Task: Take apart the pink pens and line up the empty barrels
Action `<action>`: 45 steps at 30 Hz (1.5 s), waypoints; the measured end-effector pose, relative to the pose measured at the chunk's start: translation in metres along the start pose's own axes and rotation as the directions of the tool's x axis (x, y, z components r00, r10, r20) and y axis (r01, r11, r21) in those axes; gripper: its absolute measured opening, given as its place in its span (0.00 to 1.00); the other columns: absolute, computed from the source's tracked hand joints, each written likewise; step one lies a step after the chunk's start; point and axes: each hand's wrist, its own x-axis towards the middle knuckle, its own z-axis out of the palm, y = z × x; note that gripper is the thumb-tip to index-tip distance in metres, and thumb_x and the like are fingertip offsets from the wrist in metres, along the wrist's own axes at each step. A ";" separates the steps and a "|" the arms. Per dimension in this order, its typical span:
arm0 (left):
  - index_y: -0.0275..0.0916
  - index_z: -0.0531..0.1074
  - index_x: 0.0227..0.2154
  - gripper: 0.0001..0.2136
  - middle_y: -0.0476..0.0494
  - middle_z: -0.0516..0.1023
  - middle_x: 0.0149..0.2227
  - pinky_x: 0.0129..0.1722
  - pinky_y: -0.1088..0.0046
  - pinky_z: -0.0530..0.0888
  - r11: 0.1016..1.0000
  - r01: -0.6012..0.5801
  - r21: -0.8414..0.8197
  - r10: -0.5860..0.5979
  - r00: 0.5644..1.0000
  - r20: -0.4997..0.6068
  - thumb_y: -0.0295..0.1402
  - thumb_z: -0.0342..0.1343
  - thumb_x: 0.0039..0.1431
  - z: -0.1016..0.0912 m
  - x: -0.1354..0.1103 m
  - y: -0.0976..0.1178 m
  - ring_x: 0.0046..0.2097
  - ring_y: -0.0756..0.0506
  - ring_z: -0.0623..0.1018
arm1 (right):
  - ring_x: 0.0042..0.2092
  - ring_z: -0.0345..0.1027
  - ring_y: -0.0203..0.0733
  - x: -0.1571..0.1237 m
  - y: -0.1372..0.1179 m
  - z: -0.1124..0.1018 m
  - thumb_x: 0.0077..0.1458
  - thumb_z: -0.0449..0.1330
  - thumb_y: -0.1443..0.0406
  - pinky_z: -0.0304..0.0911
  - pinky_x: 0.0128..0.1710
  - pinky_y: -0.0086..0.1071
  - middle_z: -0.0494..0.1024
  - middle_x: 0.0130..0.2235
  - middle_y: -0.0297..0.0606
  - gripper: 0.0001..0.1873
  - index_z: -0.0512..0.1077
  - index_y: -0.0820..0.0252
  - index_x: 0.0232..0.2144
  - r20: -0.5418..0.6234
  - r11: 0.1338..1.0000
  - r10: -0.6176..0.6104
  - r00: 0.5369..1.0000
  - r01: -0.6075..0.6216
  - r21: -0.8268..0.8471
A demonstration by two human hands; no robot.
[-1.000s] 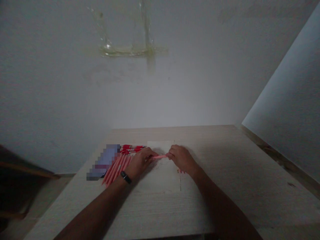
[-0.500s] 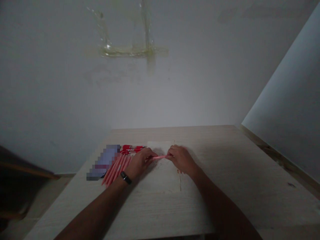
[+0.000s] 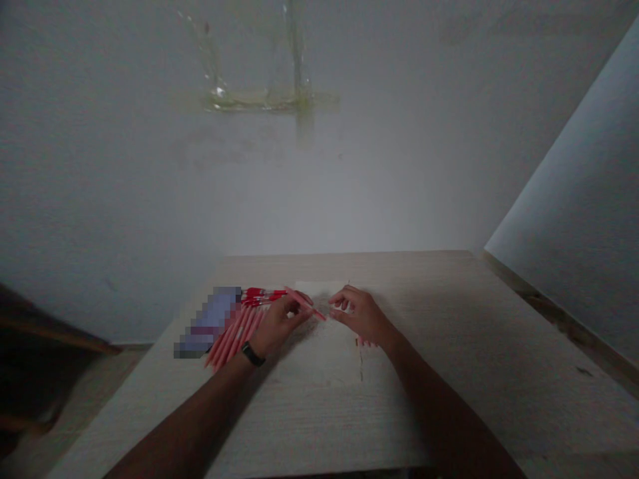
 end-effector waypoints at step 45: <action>0.34 0.75 0.32 0.10 0.50 0.73 0.26 0.28 0.77 0.64 0.888 0.180 -0.423 -0.214 0.976 -0.033 0.35 0.64 0.50 0.008 -0.002 0.002 0.28 0.52 0.69 | 0.31 0.70 0.34 -0.003 -0.001 -0.002 0.62 0.57 0.60 0.64 0.28 0.26 0.73 0.35 0.36 0.10 0.75 0.58 0.36 0.100 1.000 0.024 0.995 -0.025 0.008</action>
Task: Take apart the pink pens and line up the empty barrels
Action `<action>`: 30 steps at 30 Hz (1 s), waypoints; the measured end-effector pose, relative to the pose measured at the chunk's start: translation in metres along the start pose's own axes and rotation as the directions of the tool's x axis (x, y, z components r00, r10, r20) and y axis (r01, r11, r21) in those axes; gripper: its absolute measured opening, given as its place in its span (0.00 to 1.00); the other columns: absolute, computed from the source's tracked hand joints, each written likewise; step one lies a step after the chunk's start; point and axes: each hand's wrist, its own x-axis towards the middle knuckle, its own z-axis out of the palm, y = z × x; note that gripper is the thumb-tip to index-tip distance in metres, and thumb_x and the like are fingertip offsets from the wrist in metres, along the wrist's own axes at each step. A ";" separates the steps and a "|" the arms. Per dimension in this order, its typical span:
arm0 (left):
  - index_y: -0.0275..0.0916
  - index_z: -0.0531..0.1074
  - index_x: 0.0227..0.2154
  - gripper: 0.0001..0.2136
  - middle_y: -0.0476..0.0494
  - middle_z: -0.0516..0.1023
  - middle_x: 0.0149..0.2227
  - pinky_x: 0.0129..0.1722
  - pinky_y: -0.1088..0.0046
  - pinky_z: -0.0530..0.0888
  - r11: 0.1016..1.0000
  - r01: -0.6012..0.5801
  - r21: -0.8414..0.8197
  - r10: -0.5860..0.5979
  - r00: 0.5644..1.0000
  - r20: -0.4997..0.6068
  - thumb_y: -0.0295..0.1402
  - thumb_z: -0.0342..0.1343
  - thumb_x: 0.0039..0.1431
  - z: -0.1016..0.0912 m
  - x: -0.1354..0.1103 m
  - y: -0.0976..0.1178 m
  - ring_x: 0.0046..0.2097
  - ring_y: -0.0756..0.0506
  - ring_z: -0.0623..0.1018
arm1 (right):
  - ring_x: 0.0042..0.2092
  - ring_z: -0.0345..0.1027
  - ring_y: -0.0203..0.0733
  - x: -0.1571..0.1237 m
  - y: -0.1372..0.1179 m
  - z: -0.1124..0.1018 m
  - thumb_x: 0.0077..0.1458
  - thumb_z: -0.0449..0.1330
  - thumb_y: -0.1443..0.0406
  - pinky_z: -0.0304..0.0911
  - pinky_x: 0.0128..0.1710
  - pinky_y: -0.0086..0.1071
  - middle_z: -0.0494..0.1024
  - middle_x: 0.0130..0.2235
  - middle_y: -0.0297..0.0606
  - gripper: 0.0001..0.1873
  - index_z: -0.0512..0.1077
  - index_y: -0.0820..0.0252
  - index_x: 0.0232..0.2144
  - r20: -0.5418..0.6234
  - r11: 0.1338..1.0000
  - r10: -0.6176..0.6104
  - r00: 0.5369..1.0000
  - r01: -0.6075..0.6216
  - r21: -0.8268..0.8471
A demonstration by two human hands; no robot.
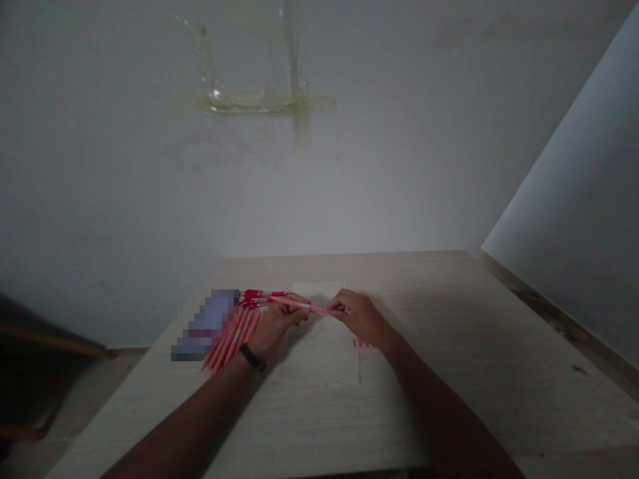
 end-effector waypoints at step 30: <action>0.34 0.74 0.37 0.13 0.47 0.74 0.28 0.28 0.78 0.66 0.999 -0.014 0.040 0.007 0.988 0.156 0.40 0.60 0.57 0.002 0.003 -0.006 0.29 0.51 0.70 | 0.32 0.70 0.36 0.004 0.009 0.028 0.56 0.62 0.57 0.64 0.32 0.29 0.76 0.30 0.34 0.11 0.73 0.60 0.35 0.086 0.924 0.118 0.989 -0.142 0.355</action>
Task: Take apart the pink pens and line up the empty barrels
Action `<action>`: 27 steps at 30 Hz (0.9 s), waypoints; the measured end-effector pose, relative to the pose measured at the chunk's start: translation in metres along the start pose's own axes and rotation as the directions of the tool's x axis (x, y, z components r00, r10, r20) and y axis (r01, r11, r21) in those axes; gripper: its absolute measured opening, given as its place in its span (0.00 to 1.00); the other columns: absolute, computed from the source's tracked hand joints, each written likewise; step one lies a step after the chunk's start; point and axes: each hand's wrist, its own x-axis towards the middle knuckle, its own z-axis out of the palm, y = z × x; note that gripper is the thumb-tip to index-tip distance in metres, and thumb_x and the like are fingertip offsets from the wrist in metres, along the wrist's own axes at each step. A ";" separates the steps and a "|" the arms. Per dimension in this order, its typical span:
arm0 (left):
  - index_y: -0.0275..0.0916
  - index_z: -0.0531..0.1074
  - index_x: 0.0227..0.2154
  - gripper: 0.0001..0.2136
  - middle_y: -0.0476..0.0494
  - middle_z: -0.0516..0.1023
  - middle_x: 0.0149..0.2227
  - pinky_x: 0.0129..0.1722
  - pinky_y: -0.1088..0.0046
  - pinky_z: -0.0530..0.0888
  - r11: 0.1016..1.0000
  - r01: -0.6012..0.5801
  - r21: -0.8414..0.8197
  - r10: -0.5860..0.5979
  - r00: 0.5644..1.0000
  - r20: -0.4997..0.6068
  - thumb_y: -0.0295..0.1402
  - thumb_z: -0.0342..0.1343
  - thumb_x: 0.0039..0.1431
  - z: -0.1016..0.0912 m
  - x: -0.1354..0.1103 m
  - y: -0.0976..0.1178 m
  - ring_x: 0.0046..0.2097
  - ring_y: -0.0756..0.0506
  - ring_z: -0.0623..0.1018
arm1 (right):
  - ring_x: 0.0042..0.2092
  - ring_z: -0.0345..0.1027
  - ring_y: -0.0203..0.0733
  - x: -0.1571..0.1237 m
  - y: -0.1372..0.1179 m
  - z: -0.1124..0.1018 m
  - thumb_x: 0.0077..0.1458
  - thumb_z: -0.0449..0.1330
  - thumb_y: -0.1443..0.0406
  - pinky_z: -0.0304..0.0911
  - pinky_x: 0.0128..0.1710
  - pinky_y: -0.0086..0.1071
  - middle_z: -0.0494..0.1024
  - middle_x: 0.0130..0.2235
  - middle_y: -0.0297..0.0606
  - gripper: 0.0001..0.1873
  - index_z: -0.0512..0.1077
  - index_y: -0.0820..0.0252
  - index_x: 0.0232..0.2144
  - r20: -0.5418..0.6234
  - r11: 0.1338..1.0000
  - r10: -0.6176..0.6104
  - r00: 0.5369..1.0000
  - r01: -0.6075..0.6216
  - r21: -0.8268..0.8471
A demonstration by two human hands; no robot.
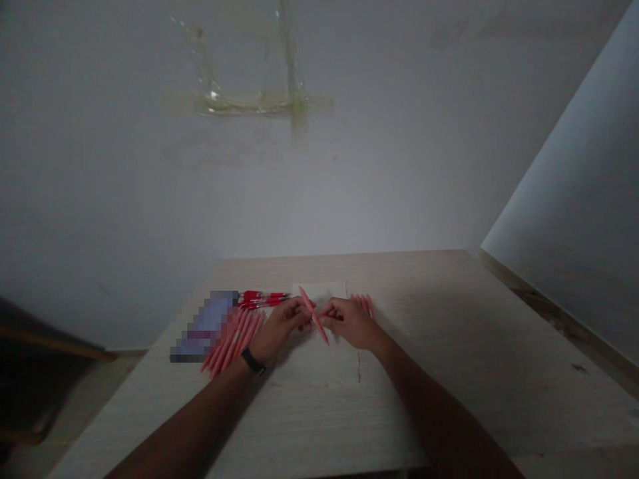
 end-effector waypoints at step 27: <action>0.41 0.76 0.47 0.13 0.41 0.77 0.45 0.50 0.66 0.70 0.691 -0.253 0.677 0.160 0.967 0.198 0.38 0.56 0.62 -0.004 -0.007 -0.003 0.47 0.43 0.74 | 0.25 0.67 0.35 -0.001 0.011 -0.073 0.50 0.58 0.65 0.61 0.28 0.27 0.73 0.25 0.30 0.11 0.72 0.60 0.39 -0.470 0.927 -0.067 0.880 -0.119 -0.356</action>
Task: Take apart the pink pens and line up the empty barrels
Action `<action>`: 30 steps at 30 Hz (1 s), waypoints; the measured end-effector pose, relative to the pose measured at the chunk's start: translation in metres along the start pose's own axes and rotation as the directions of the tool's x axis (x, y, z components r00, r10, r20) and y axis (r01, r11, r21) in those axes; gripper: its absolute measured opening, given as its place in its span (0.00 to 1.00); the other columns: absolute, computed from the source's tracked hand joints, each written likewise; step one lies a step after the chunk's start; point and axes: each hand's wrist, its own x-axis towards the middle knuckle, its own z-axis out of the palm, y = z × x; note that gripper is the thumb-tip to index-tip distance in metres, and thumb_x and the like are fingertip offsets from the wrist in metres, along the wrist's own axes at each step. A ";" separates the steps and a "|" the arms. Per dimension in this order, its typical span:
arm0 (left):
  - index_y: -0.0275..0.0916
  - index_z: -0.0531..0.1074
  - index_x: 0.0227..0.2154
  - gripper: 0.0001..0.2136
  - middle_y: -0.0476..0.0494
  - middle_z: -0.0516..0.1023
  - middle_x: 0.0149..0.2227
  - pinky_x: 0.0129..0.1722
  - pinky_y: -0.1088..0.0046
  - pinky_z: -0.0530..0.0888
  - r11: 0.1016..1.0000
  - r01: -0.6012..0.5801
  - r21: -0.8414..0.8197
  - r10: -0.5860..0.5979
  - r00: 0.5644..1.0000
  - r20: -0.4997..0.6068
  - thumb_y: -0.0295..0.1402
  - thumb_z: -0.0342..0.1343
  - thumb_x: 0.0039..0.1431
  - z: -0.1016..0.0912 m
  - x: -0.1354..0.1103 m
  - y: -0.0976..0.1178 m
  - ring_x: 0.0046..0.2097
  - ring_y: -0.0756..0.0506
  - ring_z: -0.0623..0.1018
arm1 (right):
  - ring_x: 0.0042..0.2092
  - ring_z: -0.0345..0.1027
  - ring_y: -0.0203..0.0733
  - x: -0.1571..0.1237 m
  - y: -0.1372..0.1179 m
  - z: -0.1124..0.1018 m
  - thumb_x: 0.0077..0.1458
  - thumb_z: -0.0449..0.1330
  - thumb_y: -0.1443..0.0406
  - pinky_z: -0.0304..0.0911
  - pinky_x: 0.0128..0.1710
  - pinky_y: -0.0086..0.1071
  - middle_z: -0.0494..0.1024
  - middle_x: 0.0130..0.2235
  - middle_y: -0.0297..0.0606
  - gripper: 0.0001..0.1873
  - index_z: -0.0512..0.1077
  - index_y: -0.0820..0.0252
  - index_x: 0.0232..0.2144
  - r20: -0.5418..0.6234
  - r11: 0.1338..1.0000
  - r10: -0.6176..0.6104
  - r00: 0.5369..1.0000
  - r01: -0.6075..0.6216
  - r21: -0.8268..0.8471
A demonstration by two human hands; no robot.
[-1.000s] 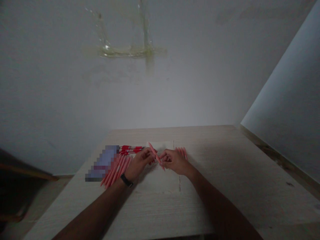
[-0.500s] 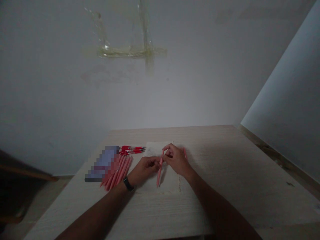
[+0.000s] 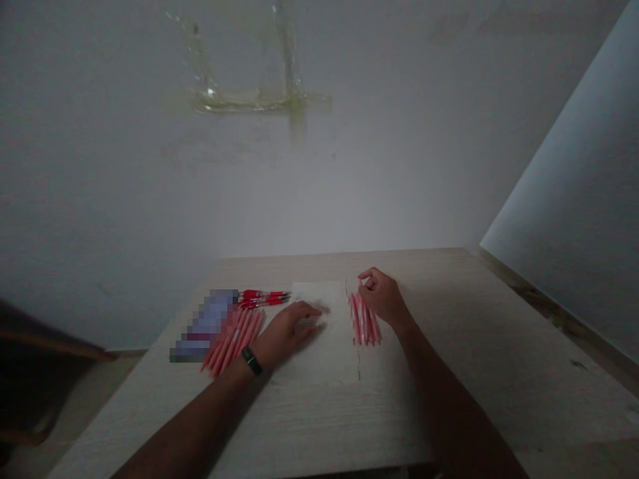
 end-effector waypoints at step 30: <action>0.42 0.77 0.46 0.12 0.39 0.76 0.47 0.53 0.62 0.71 0.997 -0.006 0.074 0.003 0.999 0.048 0.36 0.58 0.60 -0.001 -0.001 -0.009 0.49 0.41 0.74 | 0.32 0.69 0.38 0.005 0.046 -0.007 0.52 0.60 0.66 0.56 0.33 0.29 0.78 0.31 0.38 0.11 0.75 0.61 0.38 0.133 0.797 0.271 0.953 -0.145 -0.586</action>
